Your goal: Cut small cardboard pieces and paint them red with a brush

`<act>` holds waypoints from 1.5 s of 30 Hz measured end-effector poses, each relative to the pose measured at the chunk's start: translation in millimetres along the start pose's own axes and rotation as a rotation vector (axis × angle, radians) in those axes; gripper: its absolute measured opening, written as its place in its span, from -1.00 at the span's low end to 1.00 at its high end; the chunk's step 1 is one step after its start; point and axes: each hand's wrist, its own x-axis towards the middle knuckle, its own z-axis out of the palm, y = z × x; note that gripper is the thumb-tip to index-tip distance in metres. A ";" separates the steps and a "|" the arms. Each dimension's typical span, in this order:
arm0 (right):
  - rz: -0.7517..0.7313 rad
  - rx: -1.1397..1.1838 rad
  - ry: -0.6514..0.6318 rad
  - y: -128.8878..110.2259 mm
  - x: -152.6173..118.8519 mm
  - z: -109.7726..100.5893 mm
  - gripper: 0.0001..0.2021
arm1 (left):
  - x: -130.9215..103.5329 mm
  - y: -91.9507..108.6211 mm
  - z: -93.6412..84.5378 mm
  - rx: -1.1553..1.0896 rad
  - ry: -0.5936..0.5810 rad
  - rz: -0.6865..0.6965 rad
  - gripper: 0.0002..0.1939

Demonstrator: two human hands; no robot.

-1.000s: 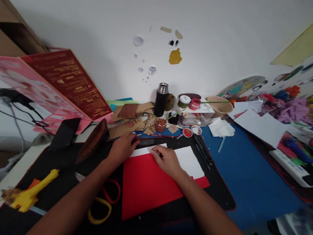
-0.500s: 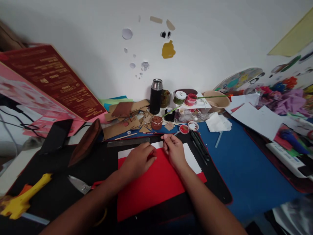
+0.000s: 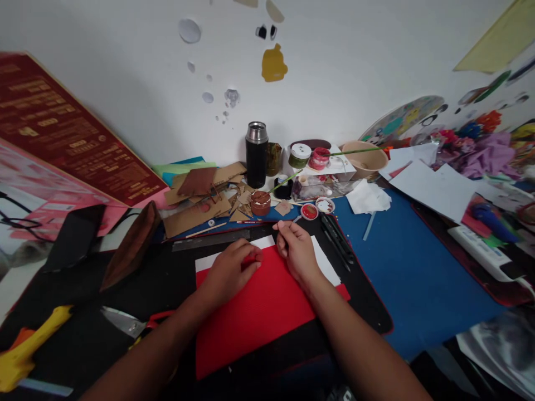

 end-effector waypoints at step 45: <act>-0.012 -0.266 -0.113 -2.4 -7.0 1.8 -0.61 | 5.2 10.4 -12.0 -1.204 0.226 -0.345 -0.65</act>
